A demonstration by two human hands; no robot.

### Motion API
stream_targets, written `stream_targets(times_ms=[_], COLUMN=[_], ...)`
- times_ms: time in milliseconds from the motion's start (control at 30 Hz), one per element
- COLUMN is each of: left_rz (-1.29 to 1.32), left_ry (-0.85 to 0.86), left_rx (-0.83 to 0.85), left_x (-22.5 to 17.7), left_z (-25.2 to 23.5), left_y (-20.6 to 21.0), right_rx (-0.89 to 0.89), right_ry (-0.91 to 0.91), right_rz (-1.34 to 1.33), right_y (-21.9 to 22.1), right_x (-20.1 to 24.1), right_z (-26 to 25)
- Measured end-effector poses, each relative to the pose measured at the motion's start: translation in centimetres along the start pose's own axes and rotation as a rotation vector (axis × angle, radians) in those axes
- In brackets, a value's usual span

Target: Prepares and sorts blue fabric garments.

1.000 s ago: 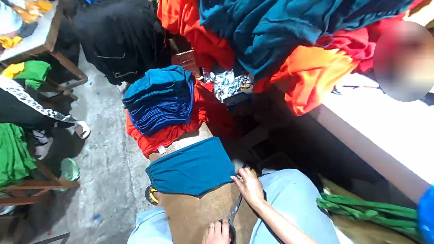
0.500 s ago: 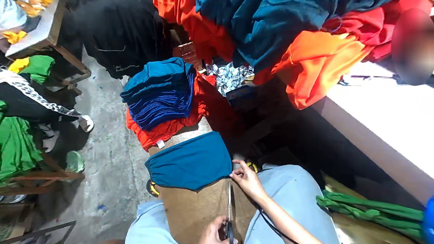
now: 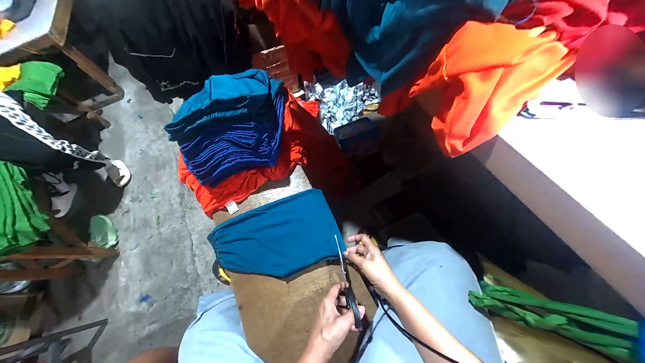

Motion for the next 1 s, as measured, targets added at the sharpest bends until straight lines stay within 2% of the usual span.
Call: stream_targets(times_ms=[200,567,733,1000], left_rz=[0.004,0.153,0.121,0.116], left_ry=[-0.014,0.016,0.000,0.000], left_rx=[-0.041,-0.117,-0.145,-0.155], left_x=[-0.1,-0.5,-2.1,-1.8], left_z=[-0.2,-0.5,-1.5,-1.9], left_y=[0.5,0.8,-0.3,0.0], right_rx=[-0.005,-0.001,-0.002,-0.013], right_ry=[-0.007,0.002,-0.012,0.007], right_rz=[-0.074,-0.054,-0.082,-0.104], right_y=[0.1,-0.1,-0.2,-0.7], right_x=[-0.2,-0.2,-0.1,-0.1], right_z=[0.1,-0.1,0.0,0.0])
Point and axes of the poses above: each hand's wrist, its own z-axis away from the middle knuckle, its own y-axis out of the palm, x = y × z, the point moved 10 cm from there along -z, towards the middle knuckle, and after that the axes turned 2 degrees about x, right-handed, at the moved point
